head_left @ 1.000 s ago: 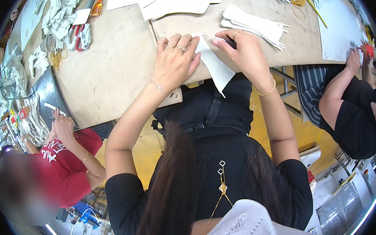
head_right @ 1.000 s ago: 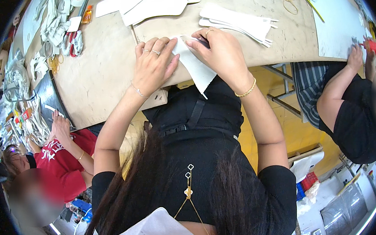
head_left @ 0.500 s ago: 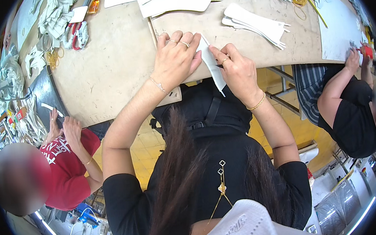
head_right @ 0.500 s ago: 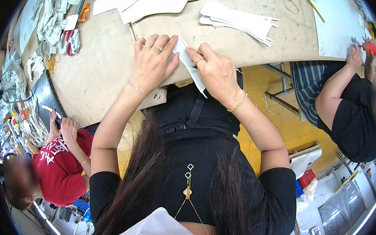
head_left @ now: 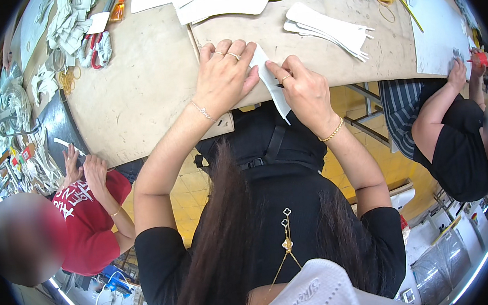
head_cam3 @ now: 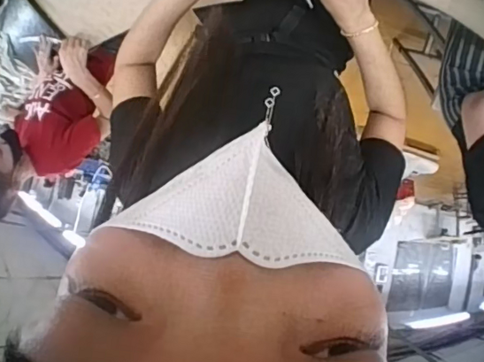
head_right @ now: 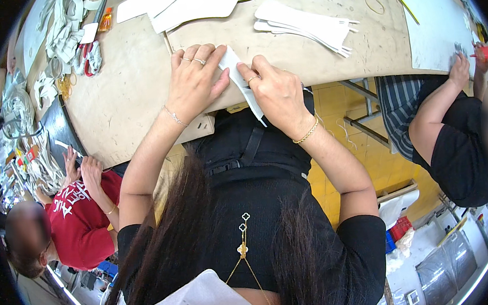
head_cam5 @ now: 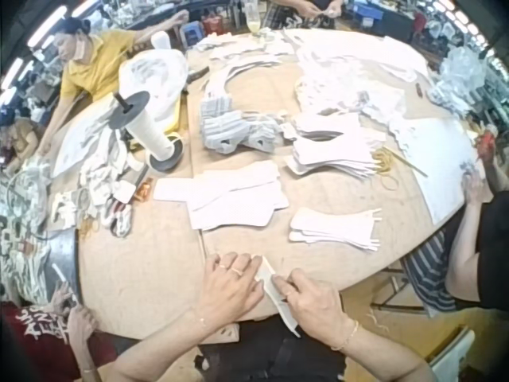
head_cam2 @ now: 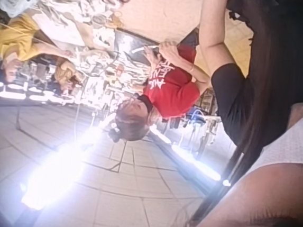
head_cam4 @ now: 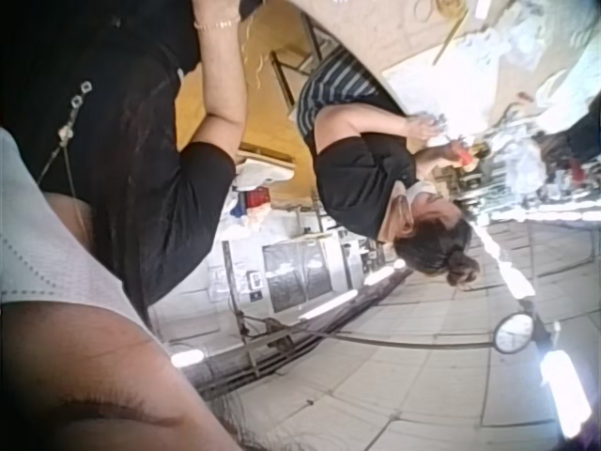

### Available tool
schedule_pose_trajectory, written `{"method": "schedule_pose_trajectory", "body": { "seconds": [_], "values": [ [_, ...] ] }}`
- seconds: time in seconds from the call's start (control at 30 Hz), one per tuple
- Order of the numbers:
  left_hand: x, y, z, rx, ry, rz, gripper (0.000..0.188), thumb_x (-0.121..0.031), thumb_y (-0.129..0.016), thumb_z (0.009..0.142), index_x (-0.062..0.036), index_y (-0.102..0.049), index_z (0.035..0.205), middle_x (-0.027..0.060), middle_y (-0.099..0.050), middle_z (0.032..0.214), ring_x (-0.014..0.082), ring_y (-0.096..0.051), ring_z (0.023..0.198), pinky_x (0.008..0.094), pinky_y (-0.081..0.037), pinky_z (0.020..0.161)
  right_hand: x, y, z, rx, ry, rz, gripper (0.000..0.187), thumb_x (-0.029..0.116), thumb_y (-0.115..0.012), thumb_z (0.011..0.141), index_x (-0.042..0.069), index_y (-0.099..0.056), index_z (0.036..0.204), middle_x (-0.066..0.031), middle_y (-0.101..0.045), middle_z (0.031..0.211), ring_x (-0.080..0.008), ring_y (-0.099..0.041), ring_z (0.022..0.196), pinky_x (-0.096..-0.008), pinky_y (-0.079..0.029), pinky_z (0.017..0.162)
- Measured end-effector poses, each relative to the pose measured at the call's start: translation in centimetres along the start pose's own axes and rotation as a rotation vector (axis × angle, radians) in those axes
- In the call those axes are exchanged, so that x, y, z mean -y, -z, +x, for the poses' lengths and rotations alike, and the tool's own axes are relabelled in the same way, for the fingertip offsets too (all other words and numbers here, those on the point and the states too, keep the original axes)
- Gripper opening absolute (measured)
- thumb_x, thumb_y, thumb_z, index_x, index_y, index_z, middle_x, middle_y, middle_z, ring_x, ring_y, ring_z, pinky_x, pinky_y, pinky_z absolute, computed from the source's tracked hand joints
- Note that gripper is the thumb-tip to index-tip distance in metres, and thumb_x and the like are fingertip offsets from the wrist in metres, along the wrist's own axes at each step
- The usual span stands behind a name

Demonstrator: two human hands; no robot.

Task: The person hand-sews white fabric pieces, likely face masks, using a needle and thread. They repeatedly insert the needle, pull the thread through, and trim excess thread with scissors while working at a cluttered table.

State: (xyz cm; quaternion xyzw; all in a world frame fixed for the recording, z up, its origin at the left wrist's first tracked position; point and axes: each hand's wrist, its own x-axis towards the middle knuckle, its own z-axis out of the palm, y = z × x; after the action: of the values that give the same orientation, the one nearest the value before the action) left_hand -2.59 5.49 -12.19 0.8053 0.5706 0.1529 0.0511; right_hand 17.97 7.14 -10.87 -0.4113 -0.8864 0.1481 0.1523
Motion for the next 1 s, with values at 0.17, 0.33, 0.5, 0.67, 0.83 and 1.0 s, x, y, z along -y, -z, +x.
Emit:
{"method": "schedule_pose_trajectory", "body": {
  "seconds": [0.17,0.33,0.5,0.67,0.83,1.0],
  "values": [
    [0.3,-0.3,-0.1,-0.031,-0.052,0.025,0.042,-0.029,-0.073,0.084,-0.0172,-0.066,0.123,0.0038,-0.060,0.112,0.0221,-0.057,0.107,0.0475,-0.039,0.096,0.4,0.6,0.3,0.027,-0.011,-0.029,0.040,-0.001,-0.065,0.080,0.012,-0.075,0.117,-0.0039,-0.058,0.088,-0.0200,-0.066,0.065,-0.0334,-0.055,0.059],
    [1.6,-0.2,-0.2,-0.021,-0.112,0.063,0.047,-0.031,-0.073,0.085,-0.0205,-0.065,0.130,0.0044,-0.060,0.114,0.0228,-0.057,0.110,0.0515,-0.036,0.096,0.5,0.9,0.4,0.059,-0.019,-0.050,0.039,0.001,-0.064,0.082,0.012,-0.074,0.118,-0.0035,-0.059,0.091,-0.0203,-0.067,0.066,-0.0331,-0.055,0.059],
    [0.8,-0.1,-0.3,-0.072,0.163,0.154,0.052,-0.025,-0.073,0.086,-0.0118,-0.061,0.135,0.0064,-0.061,0.122,0.0249,-0.057,0.114,0.0493,-0.037,0.098,0.3,0.8,0.1,0.056,-0.004,-0.045,0.035,0.005,-0.064,0.082,0.010,-0.072,0.116,-0.0044,-0.056,0.091,-0.0193,-0.067,0.069,-0.0331,-0.055,0.058],
    [-1.9,-1.0,-1.4,-0.015,-0.146,-0.151,0.058,-0.009,-0.070,0.084,-0.0095,-0.055,0.140,0.0084,-0.058,0.138,0.0262,-0.054,0.130,0.0460,-0.038,0.109,-0.1,0.7,-0.1,0.047,-0.023,-0.012,0.027,0.007,-0.064,0.083,0.011,-0.072,0.108,-0.0040,-0.056,0.088,-0.0196,-0.067,0.070,-0.0333,-0.055,0.058],
    [-1.3,-1.3,-2.1,0.031,-0.117,-0.171,0.063,-0.007,-0.067,0.081,-0.0098,-0.052,0.143,0.0069,-0.057,0.142,0.0241,-0.051,0.136,0.0450,-0.036,0.115,-0.5,2.0,-2.1,-0.019,-0.095,0.133,0.038,-0.002,-0.074,0.073,0.013,-0.074,0.108,-0.0019,-0.062,0.086,-0.0207,-0.067,0.068,-0.0337,-0.054,0.059],
    [-1.2,-1.2,-2.3,0.109,-0.141,-0.053,0.070,-0.019,-0.073,0.080,-0.0165,-0.051,0.147,0.0046,-0.055,0.145,0.0223,-0.045,0.141,0.0449,-0.034,0.116,-0.8,3.1,-4.3,-0.018,-0.065,0.054,0.031,0.004,-0.072,0.077,0.013,-0.077,0.107,-0.0012,-0.060,0.083,-0.0169,-0.064,0.068,-0.0317,-0.053,0.058]
  ]
}}
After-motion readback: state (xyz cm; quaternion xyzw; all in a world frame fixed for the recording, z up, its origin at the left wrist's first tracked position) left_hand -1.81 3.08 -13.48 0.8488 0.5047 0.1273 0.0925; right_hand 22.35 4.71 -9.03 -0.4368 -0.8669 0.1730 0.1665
